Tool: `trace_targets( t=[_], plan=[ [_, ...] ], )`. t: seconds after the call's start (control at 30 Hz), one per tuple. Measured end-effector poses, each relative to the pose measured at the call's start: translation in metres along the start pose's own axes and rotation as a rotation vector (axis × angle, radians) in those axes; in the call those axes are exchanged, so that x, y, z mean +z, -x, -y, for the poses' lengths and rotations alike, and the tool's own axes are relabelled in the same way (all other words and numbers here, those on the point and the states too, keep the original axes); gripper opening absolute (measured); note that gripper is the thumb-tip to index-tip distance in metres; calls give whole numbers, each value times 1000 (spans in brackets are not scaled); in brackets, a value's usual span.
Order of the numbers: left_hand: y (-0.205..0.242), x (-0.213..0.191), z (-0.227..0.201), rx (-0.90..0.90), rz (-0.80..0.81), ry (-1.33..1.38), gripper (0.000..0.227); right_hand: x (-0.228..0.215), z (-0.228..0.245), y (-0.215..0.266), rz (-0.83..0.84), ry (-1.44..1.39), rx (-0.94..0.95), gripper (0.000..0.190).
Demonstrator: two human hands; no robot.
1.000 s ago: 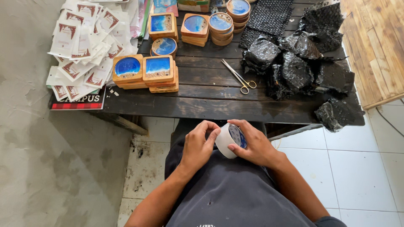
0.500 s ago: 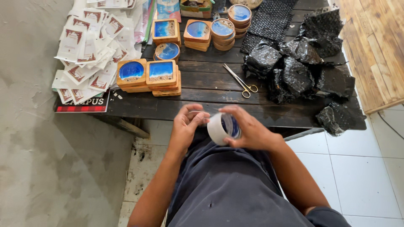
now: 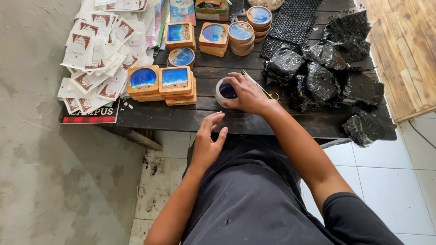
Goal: The person places a small round object into a piece of bubble wrap, folds the wrap over it, and secures it using tape cut with scissors.
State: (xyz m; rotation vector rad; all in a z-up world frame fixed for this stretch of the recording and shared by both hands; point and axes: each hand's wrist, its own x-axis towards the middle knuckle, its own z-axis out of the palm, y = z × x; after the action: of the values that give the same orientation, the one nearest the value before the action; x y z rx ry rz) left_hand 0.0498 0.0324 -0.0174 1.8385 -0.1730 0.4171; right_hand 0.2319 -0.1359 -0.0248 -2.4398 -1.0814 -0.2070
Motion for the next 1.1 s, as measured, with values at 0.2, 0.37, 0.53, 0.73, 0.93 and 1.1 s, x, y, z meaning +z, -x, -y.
trace_targets(
  t=[0.2,0.37,0.53,0.73,0.93,1.1],
  plan=[
    [-20,-5,5,92,-131,-71,17,-13,-2,20,-102,-8,-22,66],
    [-144,11,9,307,-352,-154,14,-17,2,69,-225,-45,-47,55],
    [-299,67,96,244,-90,-492,43,-17,7,124,-212,-125,32,48],
    [-349,103,106,-131,183,-949,124,-10,4,143,-265,-196,79,42],
    [-356,114,120,-146,226,-1079,114,-15,5,142,-239,-238,112,42],
    [-338,95,103,251,147,-970,114,-17,0,142,-283,-287,98,40]
  ],
)
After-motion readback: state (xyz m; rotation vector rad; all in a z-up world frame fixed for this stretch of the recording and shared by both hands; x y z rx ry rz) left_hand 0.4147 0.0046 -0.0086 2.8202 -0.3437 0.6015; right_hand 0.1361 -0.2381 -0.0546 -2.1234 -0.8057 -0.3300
